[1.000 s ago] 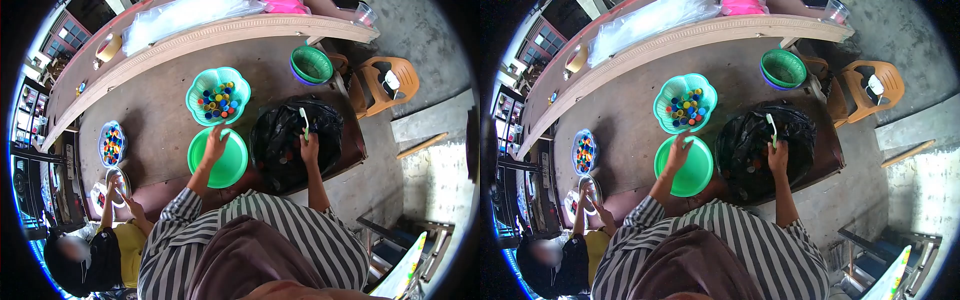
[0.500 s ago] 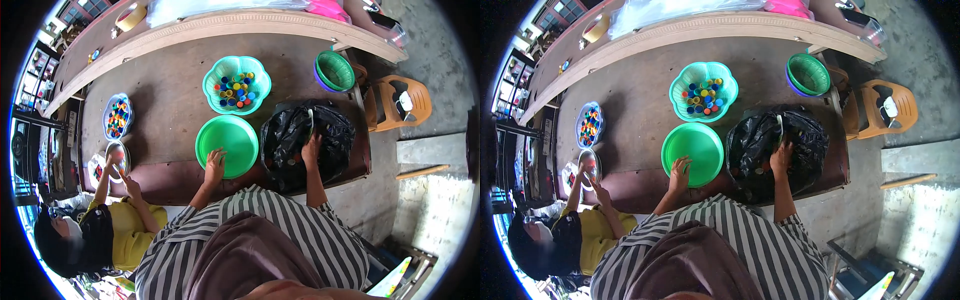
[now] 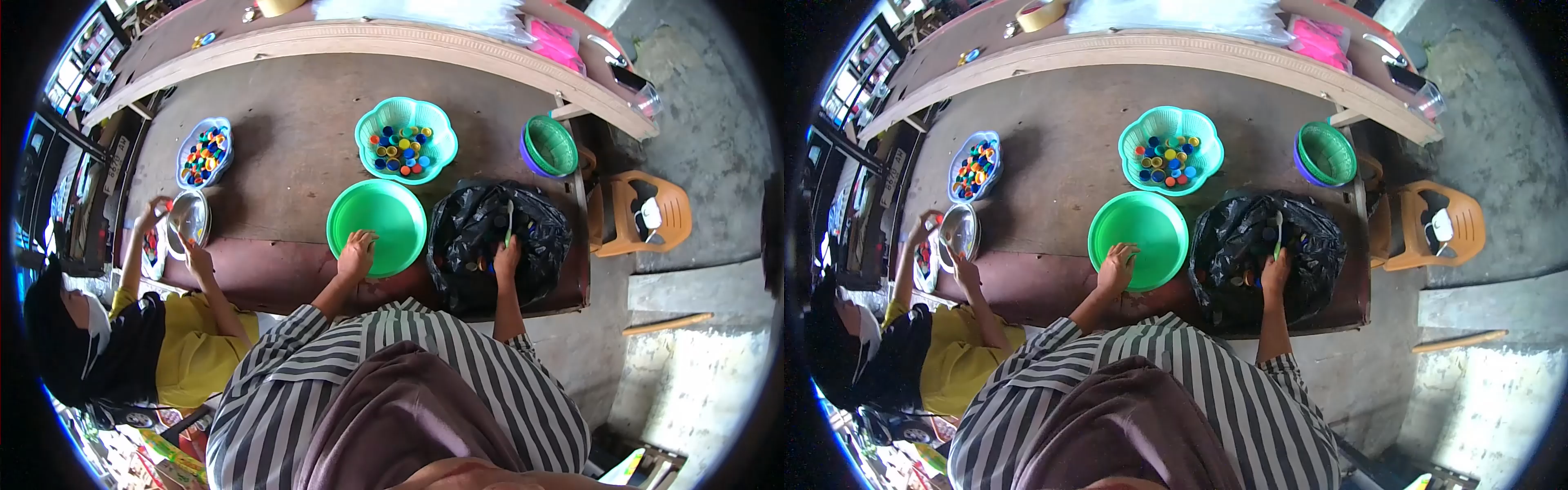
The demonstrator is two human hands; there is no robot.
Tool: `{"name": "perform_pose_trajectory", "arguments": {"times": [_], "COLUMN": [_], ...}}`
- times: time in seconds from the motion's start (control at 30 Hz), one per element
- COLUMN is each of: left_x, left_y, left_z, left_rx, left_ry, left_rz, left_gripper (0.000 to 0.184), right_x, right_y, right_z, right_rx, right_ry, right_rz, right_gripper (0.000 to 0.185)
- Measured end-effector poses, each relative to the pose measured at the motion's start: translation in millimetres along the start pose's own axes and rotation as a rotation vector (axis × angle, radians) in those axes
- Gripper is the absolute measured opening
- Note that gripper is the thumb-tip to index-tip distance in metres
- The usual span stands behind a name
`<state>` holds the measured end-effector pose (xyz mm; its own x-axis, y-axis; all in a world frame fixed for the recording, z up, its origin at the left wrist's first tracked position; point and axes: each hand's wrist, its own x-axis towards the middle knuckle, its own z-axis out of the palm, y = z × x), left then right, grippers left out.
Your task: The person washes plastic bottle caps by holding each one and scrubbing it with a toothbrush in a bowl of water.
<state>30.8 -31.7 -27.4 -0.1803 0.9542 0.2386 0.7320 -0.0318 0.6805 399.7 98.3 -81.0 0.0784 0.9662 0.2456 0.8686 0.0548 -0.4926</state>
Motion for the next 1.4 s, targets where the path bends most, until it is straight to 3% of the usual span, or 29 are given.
{"name": "perform_pose_trajectory", "arguments": {"times": [0.07,0.2,0.3,0.37,0.43,0.47,0.6,0.63,0.7,0.83,0.9,0.93,1.1,1.17,1.3,1.37,1.4], "left_x": [0.6,-1.8,-0.5,-0.8,-2.4,-1.6,4.1,4.4,6.2,10.3,11.2,12.4,20.5,21.4,28.5,29.4,31.1], "left_y": [-4.0,-0.3,-5.6,-6.1,-7.7,-11.2,-17.8,-16.6,-14.5,-20.4,-24.3,-25.7,-19.5,-35.2,-32.9,-32.1,-33.9], "left_z": [1.2,-0.8,3.4,3.7,5.2,7.9,9.4,5.9,-0.7,-3.4,-1.2,2.0,14.4,33.9,24.6,23.0,23.5], "left_rx": [0.013,0.016,0.005,-0.007,-0.018,-0.041,-0.234,-0.232,-0.269,-0.279,-0.152,-0.132,0.114,0.081,-0.089,-0.031,-0.032], "left_ry": [0.014,-0.029,0.063,0.066,0.062,0.078,0.152,0.163,0.21,0.264,0.193,0.126,-0.002,-0.061,-0.174,-0.06,-0.06], "left_rz": [0.019,-0.046,0.01,-0.015,-0.039,-0.029,-0.063,-0.066,-0.081,-0.152,-0.131,-0.199,-0.126,-0.165,-0.256,-0.229,-0.233], "left_gripper": [0.015,0.015,0.014,0.014,0.016,0.015,0.012,0.012,0.013,0.016,0.022,0.035,0.05,0.052,0.042,0.024,0.024], "right_x": [0.5,2.6,4.8,7.1,6.8,4.3,-11.3,-18.2,-20.8,-21.3,-22.2,-22.8,-31.0,-34.0,-39.8,-40.3,-41.0], "right_y": [-1.7,5.9,-55.8,-89.0,-123.2,-146.4,-211.6,-234.7,-242.1,-241.6,-236.2,-235.2,-213.7,-240.7,-213.2,-211.9,-214.5], "right_z": [-10.8,-26.2,-64.6,-67.5,-56.3,-56.0,-11.6,-12.2,16.6,51.1,60.5,62.3,108.5,70.9,117.1,112.5,107.6], "right_rx": [0.103,0.212,0.316,0.535,0.669,0.765,0.739,0.88,0.847,0.784,0.629,0.596,0.335,0.487,0.482,0.447,0.37], "right_ry": [-0.014,-0.01,-0.109,-0.176,-0.272,-0.417,-0.608,-0.722,-0.804,-0.898,-0.849,-0.839,-0.752,-0.945,-0.924,-0.843,-0.848], "right_rz": [0.144,0.024,0.124,0.047,0.028,0.128,-0.004,0.08,-0.174,-0.271,-0.273,-0.243,-0.208,0.019,0.012,-0.13,-0.113], "right_gripper": [0.028,0.02,0.021,0.026,0.023,0.021,0.023,0.023,0.022,0.02,0.021,0.024,0.034,0.034,0.035,0.034,0.032]}}
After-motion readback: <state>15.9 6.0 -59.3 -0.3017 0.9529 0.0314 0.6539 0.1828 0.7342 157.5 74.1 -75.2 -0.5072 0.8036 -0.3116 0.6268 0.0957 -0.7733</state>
